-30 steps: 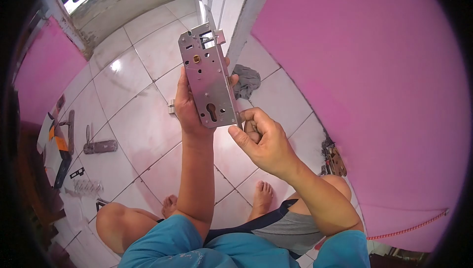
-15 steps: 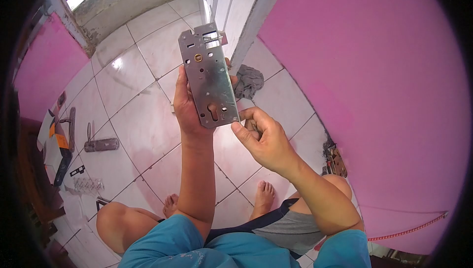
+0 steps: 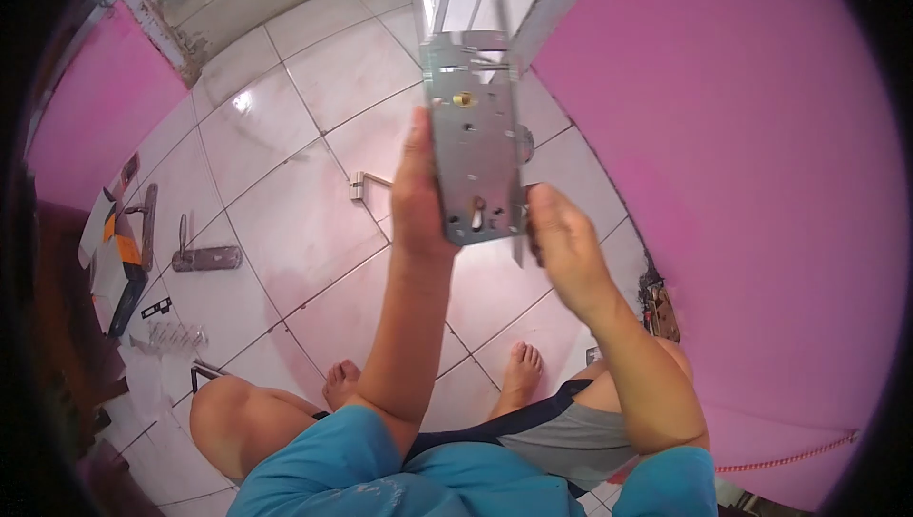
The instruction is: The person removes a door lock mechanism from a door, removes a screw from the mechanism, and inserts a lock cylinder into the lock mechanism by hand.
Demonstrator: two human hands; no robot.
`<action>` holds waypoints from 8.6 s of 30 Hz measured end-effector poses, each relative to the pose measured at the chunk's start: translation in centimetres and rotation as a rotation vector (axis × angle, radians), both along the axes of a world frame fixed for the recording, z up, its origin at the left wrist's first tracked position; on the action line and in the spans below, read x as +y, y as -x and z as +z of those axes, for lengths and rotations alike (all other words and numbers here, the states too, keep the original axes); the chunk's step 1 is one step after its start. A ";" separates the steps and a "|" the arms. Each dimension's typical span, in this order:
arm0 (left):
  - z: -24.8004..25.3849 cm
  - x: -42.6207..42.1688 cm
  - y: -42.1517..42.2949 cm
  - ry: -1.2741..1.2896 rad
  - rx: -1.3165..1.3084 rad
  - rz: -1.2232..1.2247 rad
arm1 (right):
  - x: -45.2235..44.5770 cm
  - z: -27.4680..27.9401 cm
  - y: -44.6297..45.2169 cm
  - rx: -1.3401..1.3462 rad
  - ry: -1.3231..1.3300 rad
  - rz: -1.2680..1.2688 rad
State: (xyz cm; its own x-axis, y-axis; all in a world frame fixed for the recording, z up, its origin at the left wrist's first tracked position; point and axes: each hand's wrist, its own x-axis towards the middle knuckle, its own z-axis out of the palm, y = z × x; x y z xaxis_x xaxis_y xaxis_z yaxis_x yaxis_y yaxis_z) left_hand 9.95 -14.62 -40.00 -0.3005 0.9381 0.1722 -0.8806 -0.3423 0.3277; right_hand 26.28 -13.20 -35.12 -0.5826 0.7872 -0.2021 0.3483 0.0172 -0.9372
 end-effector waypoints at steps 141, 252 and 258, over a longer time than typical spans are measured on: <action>3.6 -2.3 -3.5 -0.030 1.070 0.342 | 3.7 2.7 -2.4 0.225 -0.743 -0.498; 3.6 -1.4 -5.9 0.355 0.694 0.278 | 3.9 2.0 -1.1 0.164 -0.794 -0.492; 2.8 -0.8 -6.5 0.375 0.662 0.197 | 2.8 2.6 -0.5 0.098 -0.692 -0.482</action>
